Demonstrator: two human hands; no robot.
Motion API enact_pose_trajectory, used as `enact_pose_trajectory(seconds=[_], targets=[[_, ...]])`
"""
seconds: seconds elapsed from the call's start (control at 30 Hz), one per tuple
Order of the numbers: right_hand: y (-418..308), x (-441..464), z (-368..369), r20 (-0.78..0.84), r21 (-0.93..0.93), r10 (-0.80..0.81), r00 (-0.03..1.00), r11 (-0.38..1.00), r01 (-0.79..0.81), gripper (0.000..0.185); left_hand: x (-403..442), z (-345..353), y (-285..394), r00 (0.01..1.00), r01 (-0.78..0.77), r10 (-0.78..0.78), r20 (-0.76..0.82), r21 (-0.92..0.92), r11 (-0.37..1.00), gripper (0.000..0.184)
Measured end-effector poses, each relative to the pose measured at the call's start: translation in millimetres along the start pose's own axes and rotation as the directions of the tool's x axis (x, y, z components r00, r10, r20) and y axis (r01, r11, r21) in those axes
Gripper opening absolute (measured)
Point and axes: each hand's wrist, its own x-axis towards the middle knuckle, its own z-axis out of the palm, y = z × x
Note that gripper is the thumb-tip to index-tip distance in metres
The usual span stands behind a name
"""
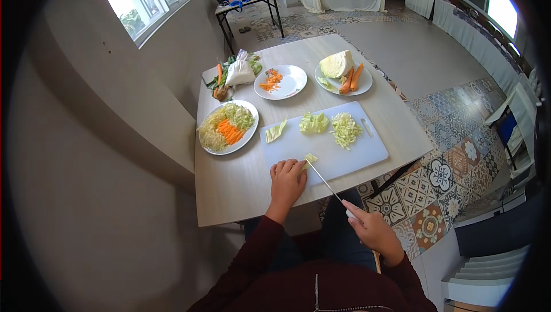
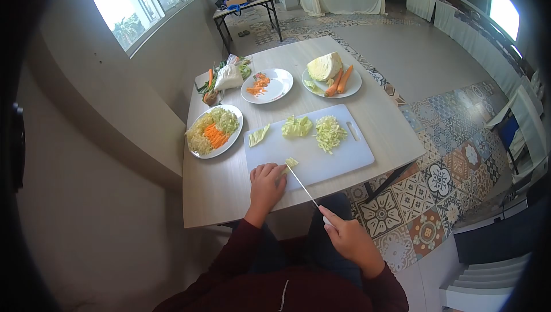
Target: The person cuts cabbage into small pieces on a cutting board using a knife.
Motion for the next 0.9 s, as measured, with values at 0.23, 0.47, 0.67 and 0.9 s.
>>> enact_pose_trajectory(seconds=[0.23,0.47,0.67,0.9], targets=[[2.2,0.8,0.2,0.033,0.007,0.016,0.999,1.0,-0.016,0.044,0.0,0.6,0.2,1.0,0.007,-0.007,0.002,0.012,1.0,0.026],[-3.0,6.0,-1.3,0.054,-0.019,0.012,0.998,1.0,-0.011,0.045,0.0,0.0,0.7,1.0,0.014,-0.014,0.01,0.009,1.0,0.026],[0.4,23.9,5.9,0.039,-0.041,-0.041,0.998,0.998,0.043,0.045,-0.6,1.9,0.1,1.0,0.018,-0.018,-0.003,-0.003,1.0,0.026],[0.5,25.1,11.2,0.012,-0.141,-0.064,0.998,0.988,0.066,0.046,-0.6,0.8,0.6,0.999,0.029,-0.029,-0.019,-0.011,1.0,0.026]])
